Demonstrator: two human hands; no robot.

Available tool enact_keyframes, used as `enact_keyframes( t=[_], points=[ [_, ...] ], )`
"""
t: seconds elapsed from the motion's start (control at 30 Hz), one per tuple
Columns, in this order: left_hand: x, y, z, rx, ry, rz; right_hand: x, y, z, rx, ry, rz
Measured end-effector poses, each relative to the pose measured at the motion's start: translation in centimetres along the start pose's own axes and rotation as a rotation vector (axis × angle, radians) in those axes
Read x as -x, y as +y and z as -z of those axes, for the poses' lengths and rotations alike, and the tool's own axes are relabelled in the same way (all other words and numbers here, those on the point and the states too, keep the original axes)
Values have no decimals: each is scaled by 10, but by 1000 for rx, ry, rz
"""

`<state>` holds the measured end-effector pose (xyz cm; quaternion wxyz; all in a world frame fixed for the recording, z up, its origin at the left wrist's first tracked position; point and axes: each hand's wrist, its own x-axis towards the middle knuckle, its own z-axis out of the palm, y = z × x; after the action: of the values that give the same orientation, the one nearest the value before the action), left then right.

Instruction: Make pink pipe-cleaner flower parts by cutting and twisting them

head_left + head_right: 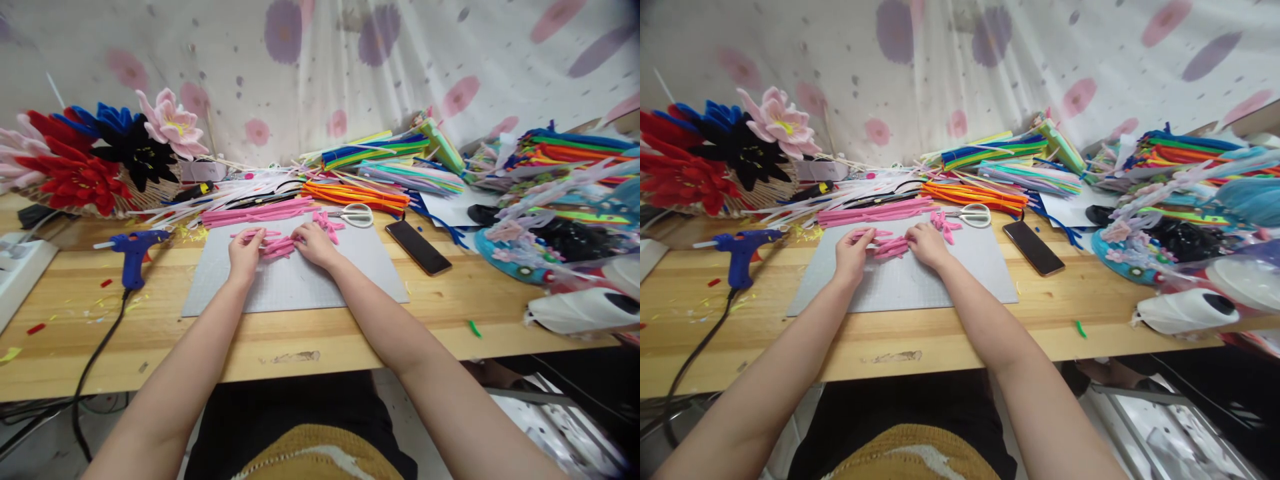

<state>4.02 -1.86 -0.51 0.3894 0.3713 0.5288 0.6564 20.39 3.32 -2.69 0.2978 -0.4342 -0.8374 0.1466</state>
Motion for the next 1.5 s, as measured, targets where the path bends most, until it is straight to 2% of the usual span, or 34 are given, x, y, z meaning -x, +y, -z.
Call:
enact_keyframes(
  t=[0.1,0.3,0.47,0.6,0.83,1.0,1.23,1.4,1.5],
  points=[
    [0,0,1,-39,-4,-11,0,0,-1,49,-19,24],
    [-2,-7,5,-85,2,-51,0,1,6,-128,104,-38],
    [-6,-9,8,-104,26,-49,1,3,8,-306,54,-39],
    [-5,-7,8,-129,33,-67,1,-3,10,-346,39,-33],
    [-3,-8,7,-92,-90,14,1,-11,12,-551,31,-105],
    [-1,-3,5,-30,-111,101,-1,-12,9,-718,67,-122],
    [6,-2,0,-50,-178,110,-3,-23,2,-1095,92,-228],
    [-1,-4,4,-41,-163,41,-4,-25,6,-1038,207,-172],
    [-4,-3,7,-37,-156,8,-3,-23,10,-1000,176,-128]
  ],
)
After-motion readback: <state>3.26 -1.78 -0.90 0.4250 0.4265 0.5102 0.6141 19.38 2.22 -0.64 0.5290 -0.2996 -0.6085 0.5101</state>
